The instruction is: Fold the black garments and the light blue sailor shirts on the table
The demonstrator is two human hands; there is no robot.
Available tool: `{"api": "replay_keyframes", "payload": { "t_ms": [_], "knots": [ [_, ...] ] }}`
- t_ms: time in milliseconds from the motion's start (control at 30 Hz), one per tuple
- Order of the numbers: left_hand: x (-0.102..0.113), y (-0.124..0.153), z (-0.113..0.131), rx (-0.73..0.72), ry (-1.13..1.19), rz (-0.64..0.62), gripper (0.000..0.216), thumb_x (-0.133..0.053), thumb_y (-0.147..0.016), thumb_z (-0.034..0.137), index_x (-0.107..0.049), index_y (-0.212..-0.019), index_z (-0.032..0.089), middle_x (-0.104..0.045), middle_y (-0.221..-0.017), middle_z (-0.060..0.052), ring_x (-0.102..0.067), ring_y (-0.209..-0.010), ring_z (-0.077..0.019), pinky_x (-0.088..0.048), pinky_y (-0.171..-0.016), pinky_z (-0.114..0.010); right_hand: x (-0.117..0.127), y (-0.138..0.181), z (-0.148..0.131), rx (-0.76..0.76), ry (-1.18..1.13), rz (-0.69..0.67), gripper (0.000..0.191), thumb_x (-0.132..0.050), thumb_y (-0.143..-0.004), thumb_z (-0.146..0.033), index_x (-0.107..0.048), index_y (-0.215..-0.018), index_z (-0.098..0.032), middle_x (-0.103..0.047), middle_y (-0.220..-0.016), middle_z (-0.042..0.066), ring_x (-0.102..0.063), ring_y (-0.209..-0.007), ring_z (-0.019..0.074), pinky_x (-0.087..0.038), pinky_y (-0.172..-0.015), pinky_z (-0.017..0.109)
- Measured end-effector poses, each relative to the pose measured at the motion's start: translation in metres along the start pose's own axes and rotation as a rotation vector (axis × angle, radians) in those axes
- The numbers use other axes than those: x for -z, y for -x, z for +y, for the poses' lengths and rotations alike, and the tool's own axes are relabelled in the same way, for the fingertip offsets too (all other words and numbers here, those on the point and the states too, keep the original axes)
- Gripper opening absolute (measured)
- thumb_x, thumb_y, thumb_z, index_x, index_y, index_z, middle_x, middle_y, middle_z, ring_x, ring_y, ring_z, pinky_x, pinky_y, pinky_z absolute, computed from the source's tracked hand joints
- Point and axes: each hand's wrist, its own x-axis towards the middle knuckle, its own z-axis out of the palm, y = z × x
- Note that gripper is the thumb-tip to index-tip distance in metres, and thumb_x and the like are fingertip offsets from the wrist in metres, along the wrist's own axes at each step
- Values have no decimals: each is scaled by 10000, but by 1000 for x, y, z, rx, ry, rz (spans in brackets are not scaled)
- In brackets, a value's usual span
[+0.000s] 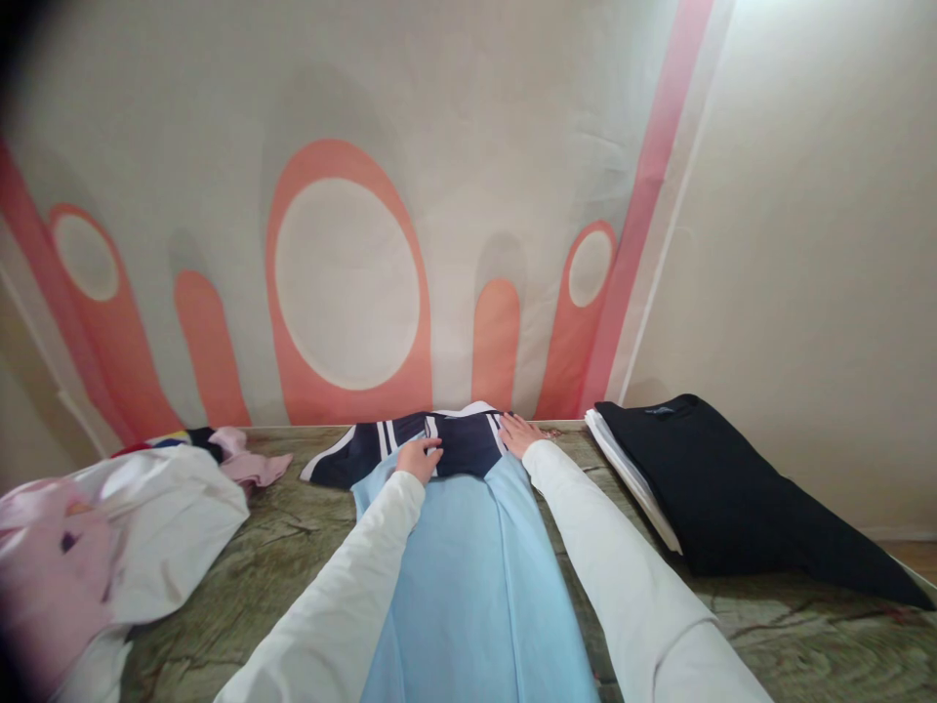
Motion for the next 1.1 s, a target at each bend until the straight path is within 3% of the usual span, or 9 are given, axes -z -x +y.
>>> {"api": "replay_keyframes", "payload": {
  "t_ms": [233, 400, 500, 633, 700, 767, 867, 1100],
  "knots": [
    [-6, -2, -4, 12, -26, 7, 256, -554, -749, 182, -653, -983, 150, -644, -1024, -81, -558, -1003, -212, -371, -921, -286, -8, 5, 2, -78, 66, -24, 523, -262, -864, -447, -341, -1319, -201, -254, -1408, 60, -215, -1287, 207, -158, -1022, 440],
    [-4, -1, -3, -2, -51, 7, 253, -543, -749, 171, -650, -976, 142, -643, -1015, -86, -564, -983, -202, -376, -909, -274, 1, 15, 4, -200, 77, -10, 535, -219, -872, -464, -360, -1309, -190, -281, -1398, 57, -208, -1287, 222, -155, -1018, 461],
    [-2, 0, -2, -21, -65, 17, 250, -538, -748, 158, -649, -968, 117, -629, -1027, -104, -555, -991, -205, -372, -913, -269, 12, 33, 1, -164, 28, 3, 526, -213, -879, -437, -363, -1306, -170, -296, -1392, 70, -220, -1283, 225, -173, -1019, 449],
    [-2, 2, 1, -28, -86, 21, 245, -532, -754, 153, -650, -964, 107, -620, -1022, -116, -551, -990, -211, -371, -912, -269, 34, 83, -26, 101, -36, 73, 462, -290, -871, -360, -419, -1256, -140, -386, -1334, 101, -296, -1243, 209, -232, -1004, 363],
    [-3, 2, 1, -32, -95, 17, 250, -525, -756, 151, -647, -971, 110, -617, -1028, -112, -551, -990, -204, -371, -912, -258, 47, 118, -51, 217, -56, 84, 366, -372, -840, -324, -508, -1141, -166, -505, -1205, 95, -428, -1123, 203, -305, -941, 331],
    [-4, 2, 1, -37, -106, 16, 255, -521, -756, 150, -644, -977, 116, -615, -1036, -102, -549, -993, -198, -370, -914, -251, 58, 152, -77, 198, -53, 75, 251, -435, -809, -330, -562, -963, -179, -587, -987, 69, -538, -893, 178, -376, -809, 291],
    [-5, 2, 1, -48, -122, 22, 253, -518, -757, 154, -644, -975, 130, -620, -1031, -84, -546, -996, -189, -369, -918, -247, 68, 187, -107, 100, -4, -14, 182, -485, -776, -366, -545, -790, -194, -588, -745, 12, -539, -651, 140, -363, -618, 250],
    [-9, 0, -4, -87, -133, 57, 261, -514, -747, 153, -639, -974, 119, -619, -1028, -87, -552, -987, -189, -393, -905, -252, 65, 193, -119, -59, 191, -86, 187, -468, -751, -340, -538, -657, -194, -614, -640, 37, -551, -594, 164, -238, -501, 262]
  ]
}}
